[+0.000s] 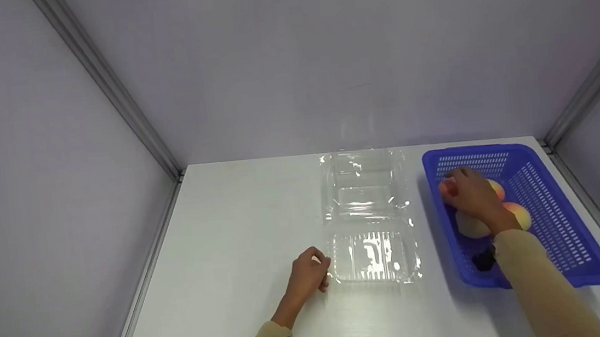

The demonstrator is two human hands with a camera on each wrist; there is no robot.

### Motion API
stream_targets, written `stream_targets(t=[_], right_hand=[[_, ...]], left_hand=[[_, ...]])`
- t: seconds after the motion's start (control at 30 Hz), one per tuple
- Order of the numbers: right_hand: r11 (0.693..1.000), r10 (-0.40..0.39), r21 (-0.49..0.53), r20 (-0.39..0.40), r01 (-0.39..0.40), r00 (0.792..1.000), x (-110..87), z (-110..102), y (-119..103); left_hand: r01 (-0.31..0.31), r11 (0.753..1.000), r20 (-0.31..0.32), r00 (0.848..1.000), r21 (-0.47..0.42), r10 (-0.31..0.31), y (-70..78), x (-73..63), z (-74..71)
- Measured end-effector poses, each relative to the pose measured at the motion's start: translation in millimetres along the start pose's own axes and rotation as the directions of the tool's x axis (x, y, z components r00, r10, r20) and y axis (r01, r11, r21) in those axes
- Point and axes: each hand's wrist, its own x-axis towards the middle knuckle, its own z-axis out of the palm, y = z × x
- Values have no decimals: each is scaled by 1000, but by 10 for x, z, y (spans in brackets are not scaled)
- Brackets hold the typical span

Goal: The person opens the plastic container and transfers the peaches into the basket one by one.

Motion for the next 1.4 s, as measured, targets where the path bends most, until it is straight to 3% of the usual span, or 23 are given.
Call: stream_targets(t=[0.17, 0.27, 0.4, 0.6, 0.8, 1.03, 1.4], right_hand=[[999, -4, 42, -115, 9, 993, -76, -22, -141], [997, -26, 62, -209, 40, 977, -150, -22, -245], [993, -52, 87, -271, 78, 961, -244, -20, -369], [987, -80, 116, -246, 112, 966, -325, 2, -530], [973, -187, 81, -269, 215, 945, -395, 75, -666], [979, -116, 154, -140, 137, 983, -521, 118, -865], [981, -99, 148, -169, 125, 981, -594, 325, -1043]], left_hand=[[1, 1000, -5, 1000, 16, -1, -1, 11, 5], [-8, 1000, -4, 1000, 15, 8, 7, 6, 2], [-25, 1000, 4, 1000, 1, 25, 16, -2, -7], [-27, 1000, 4, 1000, -12, 27, 21, -1, -5], [-19, 1000, 2, 1000, 2, 19, 14, -7, 3], [-15, 1000, -1, 1000, 9, 15, 22, -13, 3], [-10, 999, -13, 1000, 33, 11, 26, -16, 8]])
